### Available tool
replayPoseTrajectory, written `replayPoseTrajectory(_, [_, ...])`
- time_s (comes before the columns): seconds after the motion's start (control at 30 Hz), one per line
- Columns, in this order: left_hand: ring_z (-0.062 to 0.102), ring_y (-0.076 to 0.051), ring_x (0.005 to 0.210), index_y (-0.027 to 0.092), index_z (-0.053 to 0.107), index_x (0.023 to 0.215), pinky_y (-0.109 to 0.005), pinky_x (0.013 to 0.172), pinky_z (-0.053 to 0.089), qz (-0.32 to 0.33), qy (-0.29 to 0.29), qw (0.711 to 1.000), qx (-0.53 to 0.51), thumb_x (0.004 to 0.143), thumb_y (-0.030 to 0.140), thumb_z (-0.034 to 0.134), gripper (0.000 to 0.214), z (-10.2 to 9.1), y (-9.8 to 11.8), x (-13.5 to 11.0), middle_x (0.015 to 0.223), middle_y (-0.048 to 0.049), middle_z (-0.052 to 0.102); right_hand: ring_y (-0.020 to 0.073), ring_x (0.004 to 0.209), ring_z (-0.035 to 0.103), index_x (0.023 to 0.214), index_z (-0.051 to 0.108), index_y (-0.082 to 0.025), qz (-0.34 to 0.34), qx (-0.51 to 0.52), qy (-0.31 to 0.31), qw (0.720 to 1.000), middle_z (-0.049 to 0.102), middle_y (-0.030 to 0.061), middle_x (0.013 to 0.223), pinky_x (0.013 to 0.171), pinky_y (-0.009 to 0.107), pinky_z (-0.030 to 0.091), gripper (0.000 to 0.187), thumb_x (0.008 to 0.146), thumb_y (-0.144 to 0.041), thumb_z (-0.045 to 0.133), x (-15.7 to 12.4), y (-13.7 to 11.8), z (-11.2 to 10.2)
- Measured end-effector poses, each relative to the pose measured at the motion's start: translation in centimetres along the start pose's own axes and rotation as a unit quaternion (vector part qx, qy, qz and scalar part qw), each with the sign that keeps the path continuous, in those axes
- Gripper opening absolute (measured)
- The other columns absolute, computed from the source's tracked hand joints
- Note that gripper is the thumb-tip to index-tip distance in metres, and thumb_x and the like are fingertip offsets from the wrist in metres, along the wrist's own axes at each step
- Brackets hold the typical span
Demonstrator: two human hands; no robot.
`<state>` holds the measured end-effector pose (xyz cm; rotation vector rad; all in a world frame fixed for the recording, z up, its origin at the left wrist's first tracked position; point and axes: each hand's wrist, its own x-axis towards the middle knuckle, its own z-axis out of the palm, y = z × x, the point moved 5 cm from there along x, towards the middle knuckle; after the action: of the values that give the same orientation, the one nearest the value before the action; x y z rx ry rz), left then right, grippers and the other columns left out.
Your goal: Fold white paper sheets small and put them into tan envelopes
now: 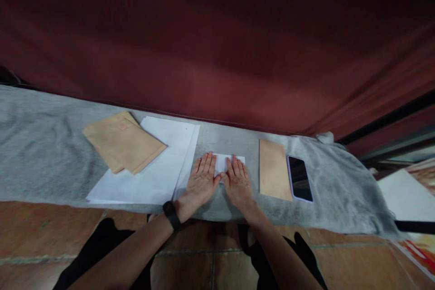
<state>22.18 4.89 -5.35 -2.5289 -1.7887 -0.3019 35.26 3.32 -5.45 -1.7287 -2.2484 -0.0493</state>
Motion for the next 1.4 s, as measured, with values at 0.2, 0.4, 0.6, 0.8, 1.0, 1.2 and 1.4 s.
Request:
replayPoseTrajectory(0.2, [0.031,-0.029,0.151,0.003,0.040,0.150,-0.048,0.124,0.025,0.006,0.010,1.000,0.003,0.102,0.044,0.035,0.064,-0.8,-0.6,-0.6,0.159,-0.0195,0.038,0.0319,0.149,0.034,0.154,0.039,-0.010,0.007,-0.013,0.018,1.000,0.031,0.0209,0.162,0.118,0.052,0.032,0.055,0.106,-0.036,0.039,-0.1,0.5,-0.1])
replayPoseTrajectory(0.4, [0.034,-0.029,0.150,0.003,0.044,0.148,-0.049,0.125,0.023,0.015,0.009,1.000,-0.001,0.101,0.042,0.037,0.062,-1.2,-1.3,-1.1,0.158,-0.0195,0.041,0.0330,0.148,0.035,0.152,0.039,-0.004,0.013,-0.017,0.039,0.999,0.034,0.0244,0.160,0.118,0.052,0.033,0.060,0.105,-0.041,0.040,-0.2,0.8,0.4])
replayPoseTrajectory(0.6, [0.038,-0.035,0.146,0.006,0.048,0.145,-0.058,0.119,0.027,-0.065,0.034,0.997,0.026,0.101,0.038,0.035,0.056,-4.8,-5.8,0.3,0.152,-0.0205,0.050,0.0328,0.149,0.034,0.155,0.035,-0.007,0.012,-0.008,0.051,0.999,0.034,0.0231,0.160,0.118,0.055,0.033,0.061,0.105,-0.041,0.040,-0.4,0.9,0.7])
replayPoseTrajectory(0.8, [0.063,-0.039,0.110,0.005,0.059,0.124,-0.051,0.088,0.051,-0.237,0.030,0.964,0.115,0.095,0.028,0.042,0.041,-9.3,-13.9,-0.8,0.118,-0.0243,0.066,0.0335,0.147,0.036,0.154,0.037,-0.007,0.014,-0.015,0.043,0.999,0.034,0.0228,0.160,0.118,0.053,0.033,0.061,0.105,-0.042,0.039,-0.4,1.0,0.8])
replayPoseTrajectory(1.0, [0.070,-0.037,0.089,0.006,0.065,0.111,-0.044,0.071,0.054,-0.265,-0.022,0.960,0.089,0.089,0.015,0.039,0.034,-8.6,-16.2,-1.8,0.096,-0.0232,0.070,0.0342,0.148,0.036,0.153,0.039,-0.007,0.015,-0.004,0.044,0.999,0.035,0.0233,0.160,0.117,0.055,0.034,0.060,0.105,-0.043,0.038,-0.5,1.0,0.6])
replayPoseTrajectory(1.2, [0.073,-0.026,0.082,0.014,0.062,0.116,-0.035,0.070,0.055,-0.132,-0.026,0.989,0.063,0.093,0.012,0.038,0.033,-8.4,-7.9,-0.9,0.091,-0.0128,0.072,0.0291,0.145,0.041,0.151,0.044,-0.013,0.011,0.126,0.049,0.991,0.046,0.0179,0.155,0.116,0.054,0.038,0.053,0.105,-0.038,0.037,0.3,-0.2,-1.8])
replayPoseTrajectory(1.4, [0.073,-0.022,0.085,0.015,0.062,0.116,-0.029,0.069,0.055,0.017,-0.068,0.997,0.018,0.091,0.003,0.048,0.031,-7.4,1.2,-1.9,0.096,-0.0112,0.072,0.0207,0.116,0.067,0.131,0.065,-0.021,0.075,0.397,-0.037,0.914,0.073,0.0076,0.123,0.097,0.034,0.056,0.048,0.105,-0.041,0.031,1.2,-2.3,-1.3])
